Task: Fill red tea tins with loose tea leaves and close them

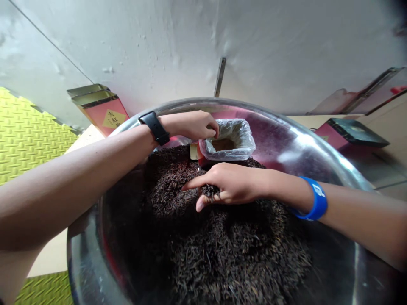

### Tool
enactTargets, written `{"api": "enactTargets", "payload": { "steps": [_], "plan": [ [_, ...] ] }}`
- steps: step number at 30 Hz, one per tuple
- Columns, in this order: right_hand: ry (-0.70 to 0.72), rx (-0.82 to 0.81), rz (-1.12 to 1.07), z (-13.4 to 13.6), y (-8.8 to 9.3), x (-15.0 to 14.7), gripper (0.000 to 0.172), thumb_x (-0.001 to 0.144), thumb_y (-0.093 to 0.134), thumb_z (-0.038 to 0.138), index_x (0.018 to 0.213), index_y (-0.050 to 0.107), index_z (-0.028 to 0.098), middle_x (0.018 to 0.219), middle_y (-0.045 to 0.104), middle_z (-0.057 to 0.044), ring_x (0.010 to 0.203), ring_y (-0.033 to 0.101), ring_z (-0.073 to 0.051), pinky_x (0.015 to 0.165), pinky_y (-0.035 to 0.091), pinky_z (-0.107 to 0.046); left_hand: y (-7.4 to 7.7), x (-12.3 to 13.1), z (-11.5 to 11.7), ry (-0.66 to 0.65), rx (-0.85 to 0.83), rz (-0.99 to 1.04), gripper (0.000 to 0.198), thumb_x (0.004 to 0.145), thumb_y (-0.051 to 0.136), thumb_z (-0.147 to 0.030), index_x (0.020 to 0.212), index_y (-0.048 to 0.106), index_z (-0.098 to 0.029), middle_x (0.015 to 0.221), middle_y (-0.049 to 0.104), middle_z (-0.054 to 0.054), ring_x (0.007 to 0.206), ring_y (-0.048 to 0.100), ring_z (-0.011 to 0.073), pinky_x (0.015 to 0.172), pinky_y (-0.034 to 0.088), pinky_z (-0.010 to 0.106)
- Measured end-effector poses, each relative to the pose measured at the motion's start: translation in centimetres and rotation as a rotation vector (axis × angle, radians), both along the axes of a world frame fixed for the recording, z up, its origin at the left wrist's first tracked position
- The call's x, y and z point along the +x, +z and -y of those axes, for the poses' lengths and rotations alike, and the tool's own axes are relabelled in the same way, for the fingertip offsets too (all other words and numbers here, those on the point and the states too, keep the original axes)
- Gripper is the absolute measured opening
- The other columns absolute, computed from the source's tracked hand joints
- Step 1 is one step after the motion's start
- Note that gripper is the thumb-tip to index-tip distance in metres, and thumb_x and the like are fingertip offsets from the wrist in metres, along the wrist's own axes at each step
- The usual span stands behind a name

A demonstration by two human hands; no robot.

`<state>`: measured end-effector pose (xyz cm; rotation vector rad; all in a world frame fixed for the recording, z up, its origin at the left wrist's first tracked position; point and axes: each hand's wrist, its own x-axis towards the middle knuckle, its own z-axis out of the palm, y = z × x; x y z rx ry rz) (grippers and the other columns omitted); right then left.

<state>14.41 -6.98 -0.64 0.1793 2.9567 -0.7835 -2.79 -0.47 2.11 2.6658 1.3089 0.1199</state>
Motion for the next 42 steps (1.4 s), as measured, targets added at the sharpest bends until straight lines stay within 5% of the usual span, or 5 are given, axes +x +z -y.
{"api": "enactTargets", "payload": {
  "steps": [10,24,29,38,42],
  "plan": [
    [0.006,-0.077,-0.012,-0.1,0.0,-0.1,0.055,0.080,0.050,0.005,0.134,0.043,0.013,0.103,0.070,-0.004,0.096,0.062,-0.015,0.081,0.042,-0.026,0.1,0.0,0.1,0.001,0.007,-0.008,0.036,0.079,0.042,-0.026,0.105,0.067,-0.026,0.090,0.068,0.001,0.078,0.055,0.0161,0.072,0.038,0.026],
    [-0.001,-0.111,-0.031,-0.3,-0.2,0.1,0.050,0.090,0.048,0.028,0.137,0.039,0.013,0.106,0.069,-0.008,0.101,0.061,-0.016,0.083,0.040,-0.026,0.0,-0.1,0.1,-0.029,0.017,0.009,0.033,0.081,0.042,-0.026,0.103,0.067,-0.020,0.093,0.068,0.002,0.073,0.054,0.0134,0.070,0.038,0.025],
    [-0.126,-0.079,-0.050,-0.4,0.7,0.4,0.048,0.088,0.050,0.040,0.127,0.052,0.013,0.109,0.067,-0.011,0.100,0.061,-0.020,0.082,0.042,-0.028,0.0,0.2,0.1,-0.027,0.065,0.023,0.031,0.081,0.043,-0.027,0.098,0.068,-0.023,0.091,0.069,0.002,0.074,0.056,0.0143,0.068,0.038,0.025],
    [-0.360,-0.366,-0.245,-1.8,1.7,0.8,0.045,0.084,0.050,0.053,0.096,0.060,0.011,0.070,0.067,-0.006,0.061,0.061,-0.014,0.057,0.046,-0.025,0.9,-0.1,0.1,-0.055,0.114,0.175,0.031,0.080,0.045,-0.026,0.099,0.068,-0.020,0.100,0.067,0.003,0.083,0.057,0.0137,0.077,0.041,0.025],
    [-0.513,-0.283,-0.347,-2.7,3.0,1.5,0.040,0.087,0.047,0.049,0.089,0.058,0.011,0.066,0.066,-0.007,0.053,0.056,-0.012,0.051,0.043,-0.025,1.1,-0.2,0.2,-0.066,0.119,0.257,0.031,0.080,0.046,-0.025,0.101,0.068,-0.018,0.099,0.067,0.004,0.085,0.057,0.0146,0.077,0.042,0.025]
  ]
}}
